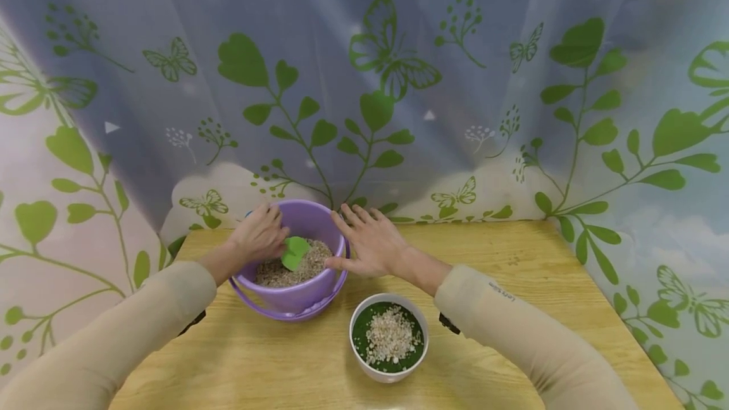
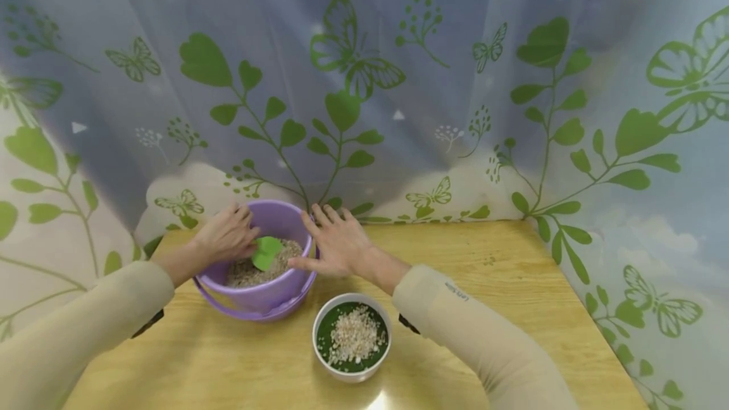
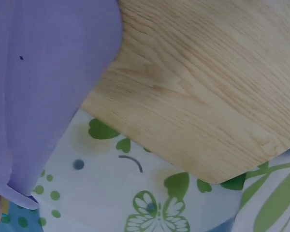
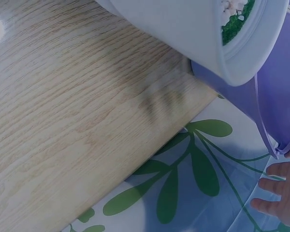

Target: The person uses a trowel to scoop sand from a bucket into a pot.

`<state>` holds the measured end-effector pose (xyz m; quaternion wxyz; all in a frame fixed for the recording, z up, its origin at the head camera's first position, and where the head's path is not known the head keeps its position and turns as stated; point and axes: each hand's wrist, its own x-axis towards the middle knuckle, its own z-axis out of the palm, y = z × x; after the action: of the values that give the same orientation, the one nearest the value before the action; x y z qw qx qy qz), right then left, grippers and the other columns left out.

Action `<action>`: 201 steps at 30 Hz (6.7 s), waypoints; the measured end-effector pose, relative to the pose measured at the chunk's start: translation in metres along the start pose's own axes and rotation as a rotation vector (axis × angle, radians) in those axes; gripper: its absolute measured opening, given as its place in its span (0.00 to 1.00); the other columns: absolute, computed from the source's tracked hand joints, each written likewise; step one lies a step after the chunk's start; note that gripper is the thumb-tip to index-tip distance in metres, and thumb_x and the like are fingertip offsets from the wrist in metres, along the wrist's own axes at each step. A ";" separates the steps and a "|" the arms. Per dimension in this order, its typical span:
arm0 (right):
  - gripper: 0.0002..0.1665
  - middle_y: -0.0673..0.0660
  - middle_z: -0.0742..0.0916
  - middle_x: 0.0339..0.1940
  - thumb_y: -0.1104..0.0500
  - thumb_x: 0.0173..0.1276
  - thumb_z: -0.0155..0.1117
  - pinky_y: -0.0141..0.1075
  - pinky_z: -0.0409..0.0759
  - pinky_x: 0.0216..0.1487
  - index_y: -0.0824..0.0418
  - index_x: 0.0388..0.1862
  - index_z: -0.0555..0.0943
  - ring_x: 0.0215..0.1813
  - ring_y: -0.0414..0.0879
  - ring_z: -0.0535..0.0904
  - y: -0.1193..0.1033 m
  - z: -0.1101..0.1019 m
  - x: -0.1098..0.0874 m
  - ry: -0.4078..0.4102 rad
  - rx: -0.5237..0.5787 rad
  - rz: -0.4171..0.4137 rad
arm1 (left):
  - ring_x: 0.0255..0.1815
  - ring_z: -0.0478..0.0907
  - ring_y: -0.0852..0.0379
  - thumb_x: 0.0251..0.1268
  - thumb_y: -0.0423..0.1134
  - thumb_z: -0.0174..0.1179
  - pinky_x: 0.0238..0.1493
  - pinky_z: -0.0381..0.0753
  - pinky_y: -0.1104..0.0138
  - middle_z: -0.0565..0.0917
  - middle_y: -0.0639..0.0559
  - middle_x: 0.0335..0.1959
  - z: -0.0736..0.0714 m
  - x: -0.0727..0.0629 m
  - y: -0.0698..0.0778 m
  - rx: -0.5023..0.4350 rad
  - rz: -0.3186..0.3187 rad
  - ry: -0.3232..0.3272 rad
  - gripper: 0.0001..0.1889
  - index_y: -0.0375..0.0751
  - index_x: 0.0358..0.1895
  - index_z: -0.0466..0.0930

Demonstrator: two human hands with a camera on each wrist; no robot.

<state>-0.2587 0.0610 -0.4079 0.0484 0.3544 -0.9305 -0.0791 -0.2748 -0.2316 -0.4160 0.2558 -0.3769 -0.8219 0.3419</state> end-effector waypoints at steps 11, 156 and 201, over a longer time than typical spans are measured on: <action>0.69 0.63 0.59 0.88 0.10 0.64 0.14 0.57 0.62 0.84 0.55 0.89 0.46 0.86 0.61 0.61 0.001 0.003 0.000 0.016 0.006 -0.005 | 0.31 0.69 0.51 0.68 0.65 0.62 0.42 0.72 0.59 0.78 0.50 0.23 0.004 -0.001 0.005 -0.109 -0.033 -0.092 0.25 0.47 0.27 0.76; 0.69 0.62 0.54 0.89 0.10 0.62 0.08 0.55 0.60 0.85 0.53 0.89 0.41 0.88 0.60 0.58 0.005 0.002 -0.001 0.002 0.061 -0.017 | 0.33 0.77 0.47 0.75 0.61 0.56 0.40 0.79 0.52 0.82 0.47 0.30 -0.039 -0.045 -0.024 -0.461 -0.259 -0.056 0.20 0.49 0.34 0.78; 0.60 0.63 0.58 0.88 0.19 0.72 0.46 0.59 0.67 0.80 0.56 0.88 0.52 0.86 0.62 0.61 0.048 -0.002 -0.084 0.158 0.052 -0.067 | 0.43 0.84 0.45 0.75 0.65 0.51 0.41 0.79 0.55 0.89 0.45 0.40 -0.087 -0.014 0.001 -0.432 -0.186 -0.005 0.26 0.48 0.51 0.87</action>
<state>-0.2274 0.1516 -0.4001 0.1099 0.3914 -0.9132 -0.0282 -0.2072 -0.2098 -0.3638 0.1977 -0.3447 -0.9079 0.1337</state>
